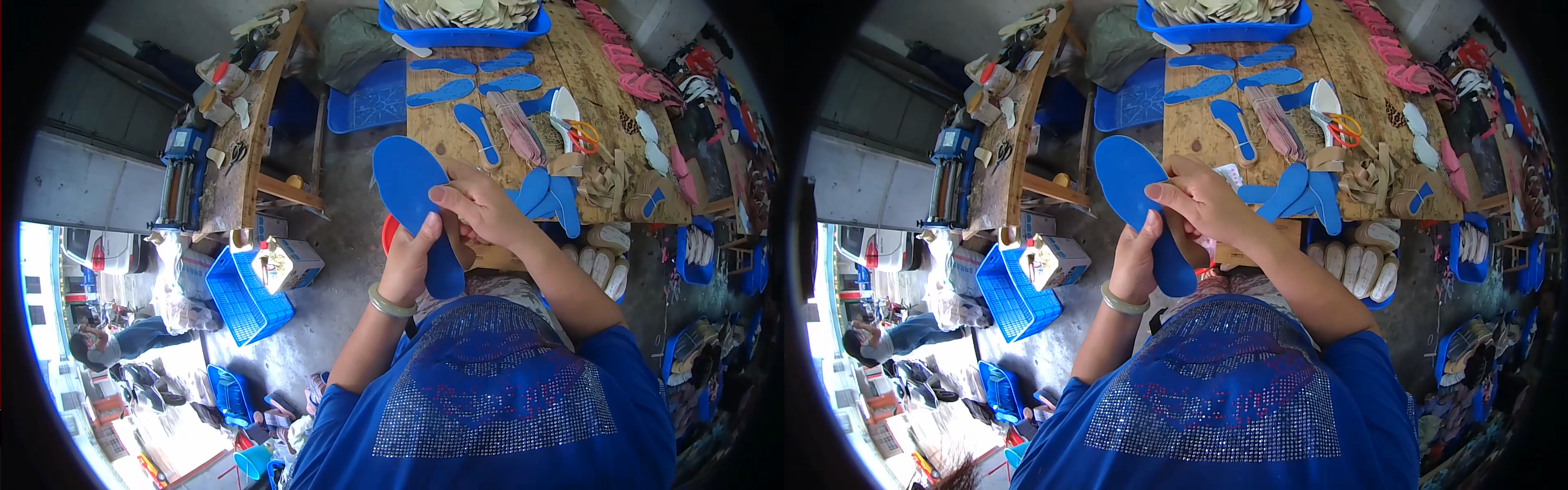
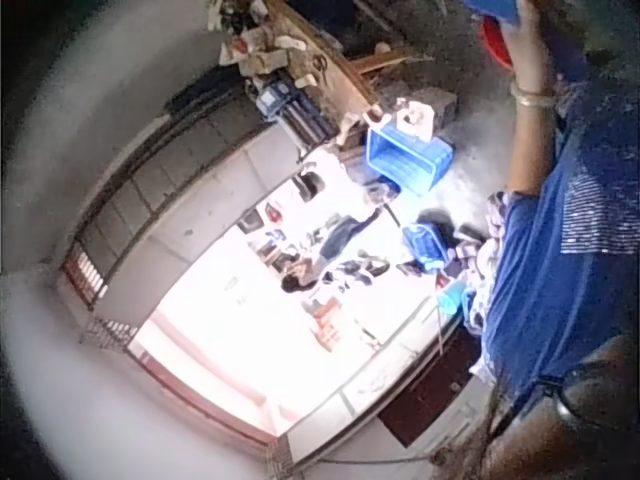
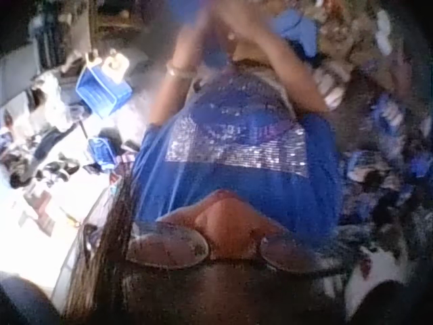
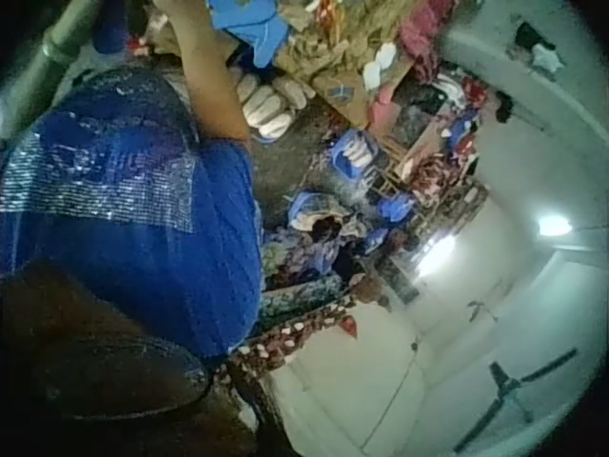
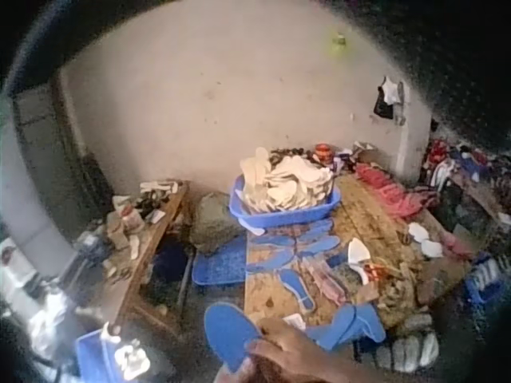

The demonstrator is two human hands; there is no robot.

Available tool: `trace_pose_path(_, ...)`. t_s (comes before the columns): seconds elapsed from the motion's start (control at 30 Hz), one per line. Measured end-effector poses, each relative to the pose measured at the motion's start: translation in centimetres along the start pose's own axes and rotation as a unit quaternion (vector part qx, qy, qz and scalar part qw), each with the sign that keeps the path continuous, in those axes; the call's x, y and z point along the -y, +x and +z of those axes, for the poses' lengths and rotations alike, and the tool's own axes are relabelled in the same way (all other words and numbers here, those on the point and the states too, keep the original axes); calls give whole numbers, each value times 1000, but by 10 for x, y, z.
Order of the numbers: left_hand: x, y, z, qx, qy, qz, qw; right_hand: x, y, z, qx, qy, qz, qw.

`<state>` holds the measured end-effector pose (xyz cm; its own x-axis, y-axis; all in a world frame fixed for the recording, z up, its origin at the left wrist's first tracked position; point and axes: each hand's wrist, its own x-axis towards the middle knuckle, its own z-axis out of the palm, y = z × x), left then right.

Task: The person assembles slipper components at a workbench. They pick up blue insoles and beige fabric pieces, align them, and use a red-handled tool to press or secure the layers together. The person also uses scissors to trim excess material from the assembled slipper. Finished units are placed into a blue basket.

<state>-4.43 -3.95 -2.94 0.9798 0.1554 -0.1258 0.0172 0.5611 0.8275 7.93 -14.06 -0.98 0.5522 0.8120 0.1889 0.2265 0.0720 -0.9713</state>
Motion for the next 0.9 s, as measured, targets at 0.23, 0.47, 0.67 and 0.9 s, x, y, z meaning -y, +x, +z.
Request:
trace_pose_path(0.23,-1,-1,-1,-101,-39,-11,994,-13,-12,-8,-21,33,3,999)
trace_pose_path(0.47,-9,11,6,-129,-160,84,975,-36,-58,17,-28,169,172,970)
trace_pose_path(0.67,-6,15,0,-78,-184,132,971,-20,-59,21,-96,215,151,960)
trace_pose_path(0.9,-14,18,13,-142,-115,159,970,-16,-58,15,-136,215,197,947)
